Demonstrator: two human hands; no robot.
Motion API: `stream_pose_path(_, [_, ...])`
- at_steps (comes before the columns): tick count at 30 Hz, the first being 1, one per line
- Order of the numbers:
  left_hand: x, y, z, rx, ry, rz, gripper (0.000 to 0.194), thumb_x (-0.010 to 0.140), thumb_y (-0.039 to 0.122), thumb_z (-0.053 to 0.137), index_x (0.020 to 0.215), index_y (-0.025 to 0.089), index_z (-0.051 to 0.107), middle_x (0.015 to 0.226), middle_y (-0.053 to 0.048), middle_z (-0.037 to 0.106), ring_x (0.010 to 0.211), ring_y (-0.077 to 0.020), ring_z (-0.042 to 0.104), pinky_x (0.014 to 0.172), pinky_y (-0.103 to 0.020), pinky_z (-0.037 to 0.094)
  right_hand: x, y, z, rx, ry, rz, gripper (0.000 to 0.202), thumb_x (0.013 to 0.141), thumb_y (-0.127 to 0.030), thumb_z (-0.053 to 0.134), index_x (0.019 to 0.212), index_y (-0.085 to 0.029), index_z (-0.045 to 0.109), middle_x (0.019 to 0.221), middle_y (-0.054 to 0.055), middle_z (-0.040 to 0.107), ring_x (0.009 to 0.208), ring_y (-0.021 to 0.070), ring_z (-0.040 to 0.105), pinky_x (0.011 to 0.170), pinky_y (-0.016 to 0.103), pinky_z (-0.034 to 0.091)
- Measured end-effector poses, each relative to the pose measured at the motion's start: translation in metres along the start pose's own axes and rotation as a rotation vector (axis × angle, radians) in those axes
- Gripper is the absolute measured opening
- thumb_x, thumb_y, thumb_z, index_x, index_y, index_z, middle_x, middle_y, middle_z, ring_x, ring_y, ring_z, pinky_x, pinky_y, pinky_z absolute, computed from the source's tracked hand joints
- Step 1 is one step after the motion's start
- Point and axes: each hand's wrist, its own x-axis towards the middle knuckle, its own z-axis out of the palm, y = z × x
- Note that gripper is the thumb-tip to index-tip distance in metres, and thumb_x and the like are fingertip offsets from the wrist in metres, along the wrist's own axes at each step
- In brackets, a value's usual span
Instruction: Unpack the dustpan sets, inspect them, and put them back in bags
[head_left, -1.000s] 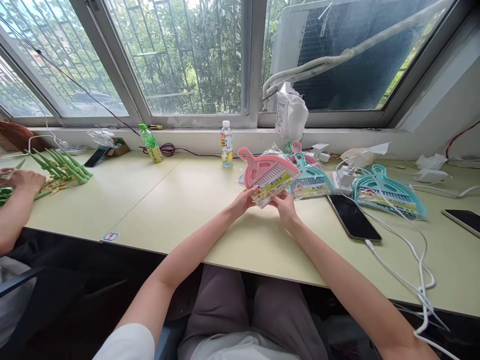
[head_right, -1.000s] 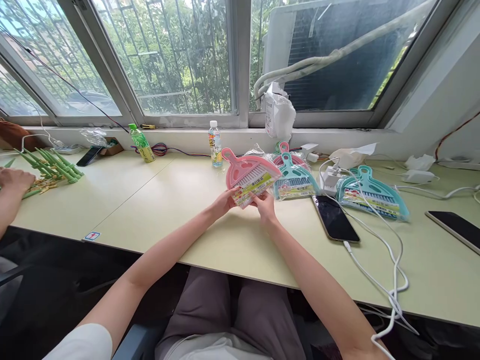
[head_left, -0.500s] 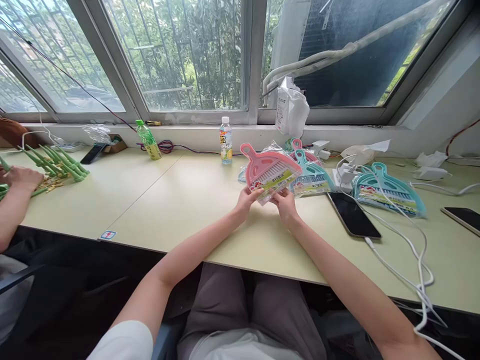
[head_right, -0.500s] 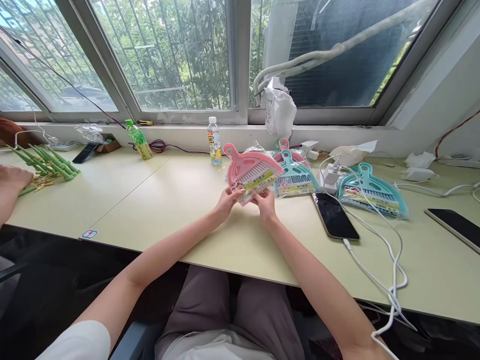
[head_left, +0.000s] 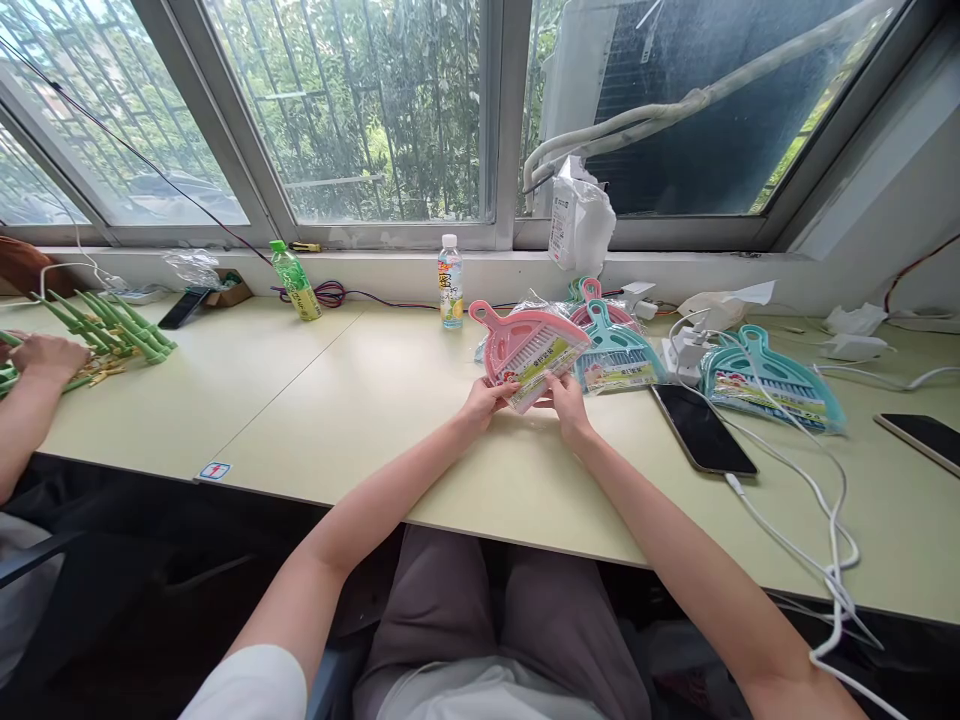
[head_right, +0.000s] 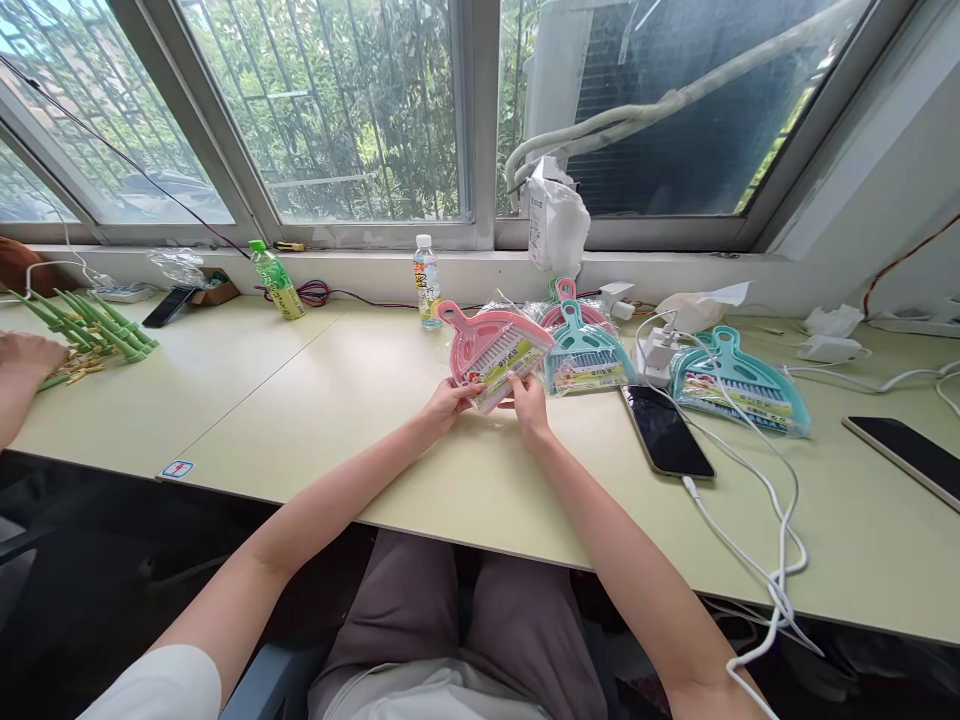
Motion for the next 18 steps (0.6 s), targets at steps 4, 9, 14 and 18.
stream_pose_path(4, [0.000, 0.002, -0.002, 0.070, -0.056, -0.052, 0.041, 0.055, 0.012, 0.084, 0.093, 0.010, 0.071, 0.096, -0.010, 0.074, 0.086, -0.0204, 0.068, 0.087, -0.038, 0.053, 0.007, -0.006, -0.011, 0.096, 0.155, -0.058, 0.028, 0.076, -0.044, 0.068, 0.089, -0.021, 0.058, 0.088, 0.003, 0.068, 0.077, 0.0173, 0.067, 0.067, 0.034, 0.062])
stream_pose_path(9, [0.002, 0.005, -0.005, 0.095, -0.102, -0.064, 0.041, 0.053, 0.014, 0.086, 0.091, 0.011, 0.071, 0.098, -0.011, 0.074, 0.091, -0.0226, 0.069, 0.090, -0.037, 0.053, 0.010, -0.013, -0.019, 0.161, 0.185, -0.080, 0.030, 0.076, -0.044, 0.070, 0.089, -0.020, 0.059, 0.084, 0.001, 0.067, 0.072, 0.0139, 0.065, 0.066, 0.029, 0.060])
stream_pose_path(14, [0.005, 0.006, -0.011, 0.140, -0.154, -0.055, 0.045, 0.054, 0.019, 0.086, 0.096, 0.012, 0.071, 0.102, -0.010, 0.073, 0.092, -0.0213, 0.068, 0.087, -0.035, 0.053, 0.008, -0.014, -0.017, 0.184, 0.185, -0.022, 0.025, 0.079, -0.043, 0.068, 0.088, -0.021, 0.061, 0.080, 0.000, 0.068, 0.066, 0.0129, 0.066, 0.065, 0.028, 0.060])
stream_pose_path(18, [0.007, 0.006, -0.014, 0.162, -0.100, -0.039, 0.047, 0.054, 0.022, 0.085, 0.099, 0.015, 0.070, 0.102, -0.008, 0.073, 0.089, -0.0192, 0.067, 0.077, -0.030, 0.053, 0.010, -0.013, -0.018, 0.241, 0.147, -0.004, 0.020, 0.081, -0.039, 0.068, 0.091, -0.022, 0.062, 0.082, -0.001, 0.070, 0.069, 0.0133, 0.068, 0.068, 0.029, 0.062])
